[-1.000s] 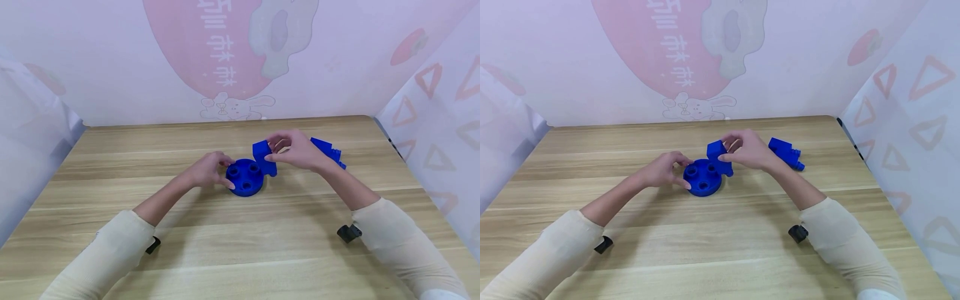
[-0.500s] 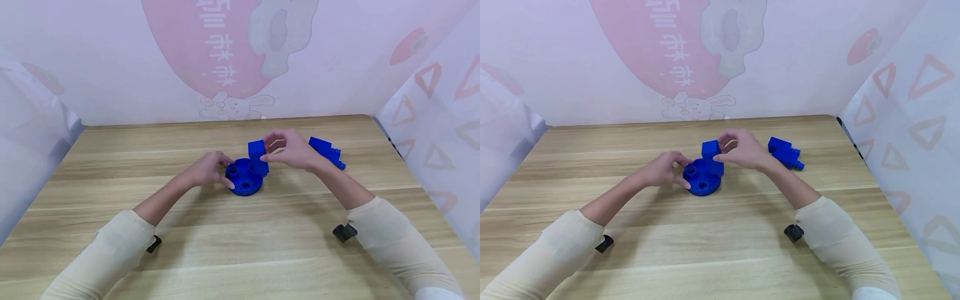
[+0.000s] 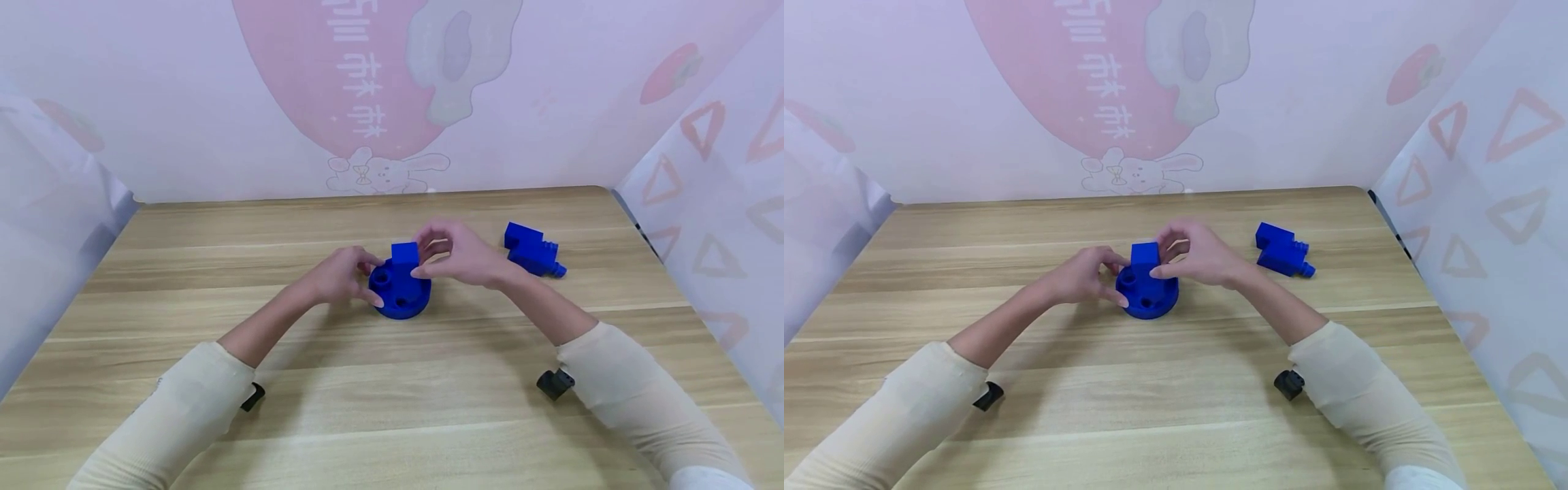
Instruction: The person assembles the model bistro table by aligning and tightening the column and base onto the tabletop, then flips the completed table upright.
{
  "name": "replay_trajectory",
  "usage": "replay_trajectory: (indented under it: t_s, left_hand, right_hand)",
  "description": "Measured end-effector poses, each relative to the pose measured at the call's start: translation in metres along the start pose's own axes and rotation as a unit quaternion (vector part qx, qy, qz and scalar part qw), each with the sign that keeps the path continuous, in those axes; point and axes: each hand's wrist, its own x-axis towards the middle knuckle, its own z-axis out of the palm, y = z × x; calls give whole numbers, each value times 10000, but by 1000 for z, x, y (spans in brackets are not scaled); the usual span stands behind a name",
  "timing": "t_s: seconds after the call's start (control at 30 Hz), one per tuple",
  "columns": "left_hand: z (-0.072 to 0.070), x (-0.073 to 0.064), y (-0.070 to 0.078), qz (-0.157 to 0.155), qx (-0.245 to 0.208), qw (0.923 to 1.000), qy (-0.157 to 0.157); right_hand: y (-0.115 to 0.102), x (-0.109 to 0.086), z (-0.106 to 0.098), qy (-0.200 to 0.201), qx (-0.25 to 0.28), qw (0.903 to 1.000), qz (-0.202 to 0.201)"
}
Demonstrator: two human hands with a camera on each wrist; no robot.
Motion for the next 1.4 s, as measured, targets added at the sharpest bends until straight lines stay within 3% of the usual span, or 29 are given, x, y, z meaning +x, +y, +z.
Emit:
replay_trajectory:
  t_s: [0.33, 0.57, 0.8, 0.97, 1.17, 1.4]
  left_hand:
    - [-1, 0, 2, -92, -15, 9999, -62]
    - [-1, -1, 1, -92, -35, 9999, -75]
    - [0, 0, -5, 115, -144, 9998, -12]
    - [1, 0, -8, 169, -114, 9998, 52]
    - [0, -1, -6, 123, -7, 9999, 48]
    - [0, -1, -5, 147, 13, 9999, 42]
  right_hand:
    - [9, 3, 10, -500, -30, 9984, -250]
    - [12, 4, 5, -816, -188, 9955, -444]
    - [12, 6, 0, -1552, -788, 9795, -1016]
    - [13, 8, -1, -1911, -854, 9692, -1297]
    - [13, 10, -1, -1905, -890, 9687, -1319]
    - [10, 10, -2, -1486, -1213, 9762, -1014]
